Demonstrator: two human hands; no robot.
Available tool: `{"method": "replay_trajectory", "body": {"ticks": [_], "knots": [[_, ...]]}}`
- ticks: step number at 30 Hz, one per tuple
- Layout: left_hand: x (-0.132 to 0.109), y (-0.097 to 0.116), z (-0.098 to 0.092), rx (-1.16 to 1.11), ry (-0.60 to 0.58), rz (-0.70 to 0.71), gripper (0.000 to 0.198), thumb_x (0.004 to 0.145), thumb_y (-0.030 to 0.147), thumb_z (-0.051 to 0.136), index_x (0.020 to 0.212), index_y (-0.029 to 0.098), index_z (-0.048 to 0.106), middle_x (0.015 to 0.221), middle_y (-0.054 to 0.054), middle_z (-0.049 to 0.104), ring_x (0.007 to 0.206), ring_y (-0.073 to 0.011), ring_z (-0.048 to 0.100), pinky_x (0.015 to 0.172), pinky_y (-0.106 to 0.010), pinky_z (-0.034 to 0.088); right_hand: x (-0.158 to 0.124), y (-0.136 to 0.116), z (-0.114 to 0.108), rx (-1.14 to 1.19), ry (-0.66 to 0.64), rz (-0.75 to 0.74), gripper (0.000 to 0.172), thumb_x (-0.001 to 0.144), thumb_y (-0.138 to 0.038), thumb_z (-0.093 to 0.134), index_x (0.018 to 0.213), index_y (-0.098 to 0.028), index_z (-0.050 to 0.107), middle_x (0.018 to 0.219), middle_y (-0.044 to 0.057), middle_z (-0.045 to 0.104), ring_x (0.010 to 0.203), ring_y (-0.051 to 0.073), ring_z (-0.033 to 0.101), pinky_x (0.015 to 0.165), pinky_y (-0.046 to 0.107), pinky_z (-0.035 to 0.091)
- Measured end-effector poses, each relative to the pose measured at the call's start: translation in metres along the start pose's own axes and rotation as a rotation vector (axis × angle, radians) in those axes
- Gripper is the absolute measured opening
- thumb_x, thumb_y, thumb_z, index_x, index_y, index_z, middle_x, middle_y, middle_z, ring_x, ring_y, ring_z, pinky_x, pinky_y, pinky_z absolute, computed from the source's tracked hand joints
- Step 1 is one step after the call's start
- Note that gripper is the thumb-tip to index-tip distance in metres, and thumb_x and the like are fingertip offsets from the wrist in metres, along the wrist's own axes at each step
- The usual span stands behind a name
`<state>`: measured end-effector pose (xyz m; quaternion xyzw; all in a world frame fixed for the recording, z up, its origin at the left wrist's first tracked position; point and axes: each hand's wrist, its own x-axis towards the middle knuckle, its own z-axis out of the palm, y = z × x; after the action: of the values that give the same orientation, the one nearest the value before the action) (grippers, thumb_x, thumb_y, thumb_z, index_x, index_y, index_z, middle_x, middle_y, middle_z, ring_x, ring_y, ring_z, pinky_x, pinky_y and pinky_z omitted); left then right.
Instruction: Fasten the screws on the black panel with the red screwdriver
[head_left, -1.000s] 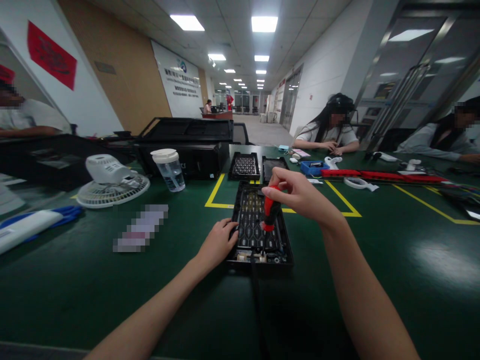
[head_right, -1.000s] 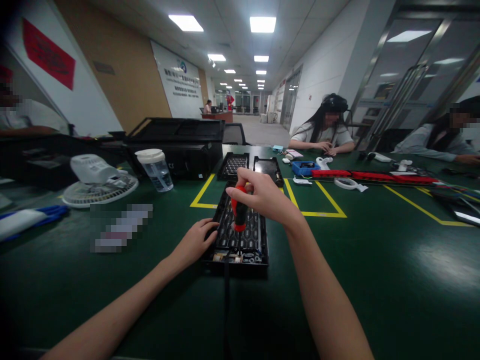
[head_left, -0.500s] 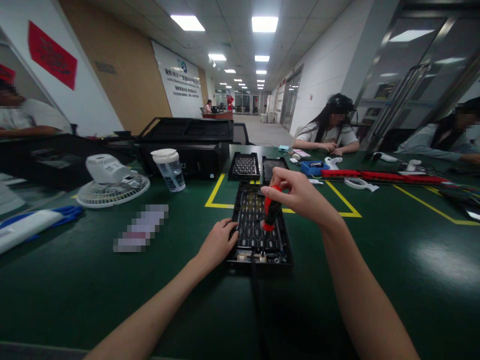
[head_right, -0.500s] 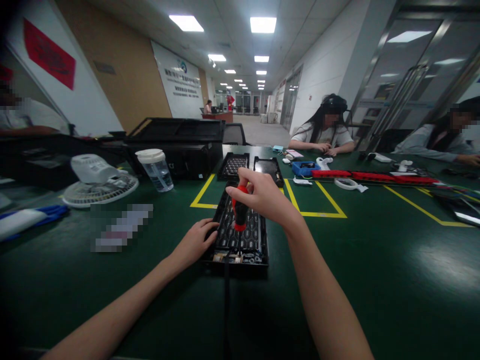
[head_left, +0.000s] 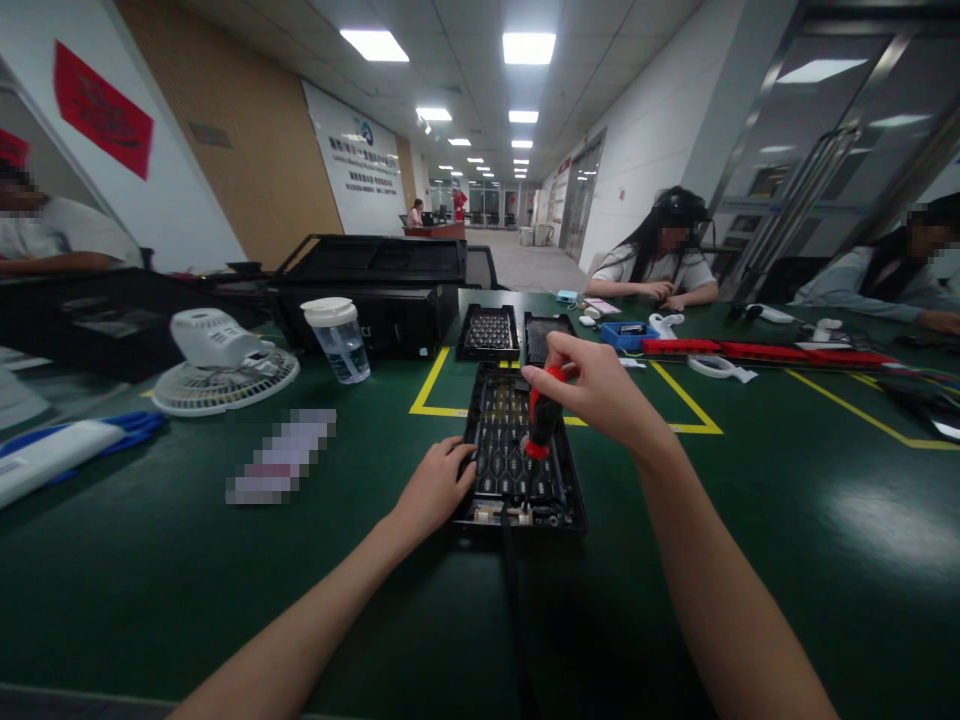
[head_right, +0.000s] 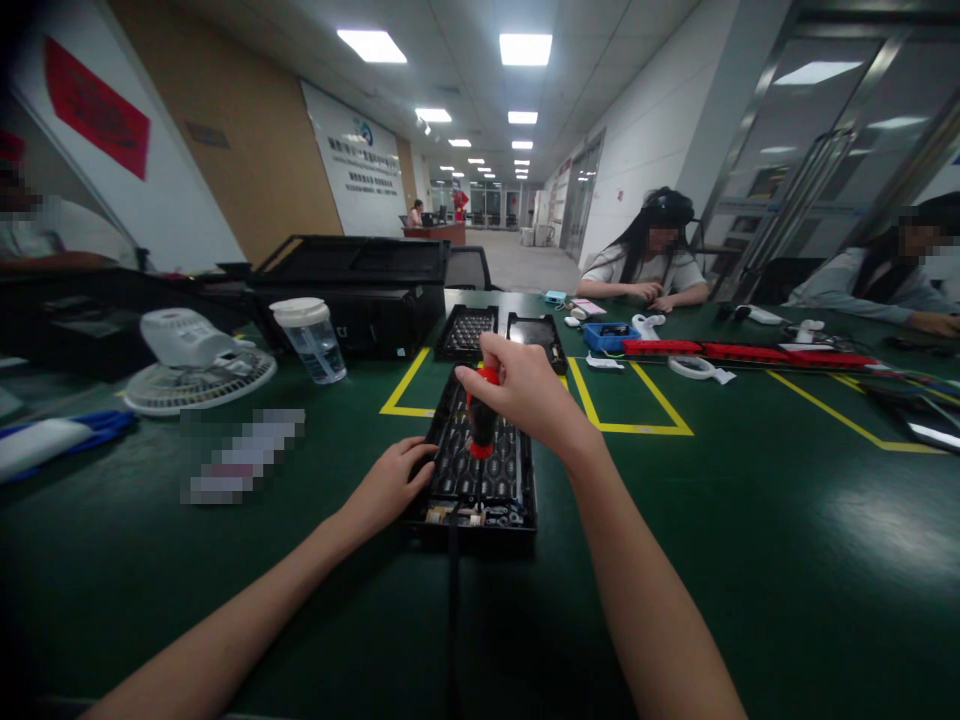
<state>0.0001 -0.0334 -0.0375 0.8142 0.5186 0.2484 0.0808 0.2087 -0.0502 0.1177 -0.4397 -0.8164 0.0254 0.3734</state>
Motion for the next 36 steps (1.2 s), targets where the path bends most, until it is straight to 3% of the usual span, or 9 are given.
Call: {"method": "replay_trajectory", "body": {"ticks": [10, 22, 31, 36], "knots": [[0.001, -0.002, 0.002, 0.011, 0.008, 0.012, 0.030, 0.085, 0.028, 0.042, 0.106, 0.017, 0.059, 0.116, -0.010, 0.053, 0.110, -0.0227, 0.049, 0.098, -0.039, 0.038, 0.001, -0.002, 0.004, -0.075, 0.071, 0.015, 0.033, 0.080, -0.033, 0.051, 0.060, -0.018, 0.029, 0.053, -0.005, 0.031, 0.049, 0.007, 0.031, 0.049, 0.023, 0.019], [-0.001, 0.001, -0.001, 0.015, 0.002, 0.000, 0.030, 0.085, 0.028, 0.043, 0.107, 0.016, 0.060, 0.116, -0.010, 0.054, 0.109, -0.0233, 0.049, 0.098, -0.039, 0.038, 0.003, -0.008, 0.024, -0.201, 0.279, 0.042, 0.027, 0.083, -0.026, 0.043, 0.062, -0.019, 0.029, 0.054, -0.004, 0.031, 0.048, 0.009, 0.031, 0.051, 0.025, 0.020], [0.000, -0.004, 0.002, 0.031, 0.027, 0.016, 0.029, 0.085, 0.029, 0.043, 0.107, 0.017, 0.059, 0.116, -0.010, 0.054, 0.109, -0.0227, 0.049, 0.097, -0.039, 0.039, 0.002, -0.010, 0.034, -0.159, 0.309, 0.058, 0.018, 0.085, -0.019, 0.034, 0.067, -0.020, 0.034, 0.054, -0.004, 0.031, 0.048, 0.011, 0.035, 0.052, 0.028, 0.019], [0.000, -0.004, 0.002, 0.030, 0.023, 0.020, 0.030, 0.085, 0.029, 0.043, 0.107, 0.017, 0.060, 0.116, -0.010, 0.054, 0.109, -0.0227, 0.049, 0.097, -0.039, 0.039, 0.004, -0.008, 0.033, 0.036, 0.266, 0.093, 0.013, 0.083, -0.017, 0.034, 0.072, -0.018, 0.042, 0.061, -0.001, 0.043, 0.054, 0.011, 0.040, 0.055, 0.027, 0.026]]}}
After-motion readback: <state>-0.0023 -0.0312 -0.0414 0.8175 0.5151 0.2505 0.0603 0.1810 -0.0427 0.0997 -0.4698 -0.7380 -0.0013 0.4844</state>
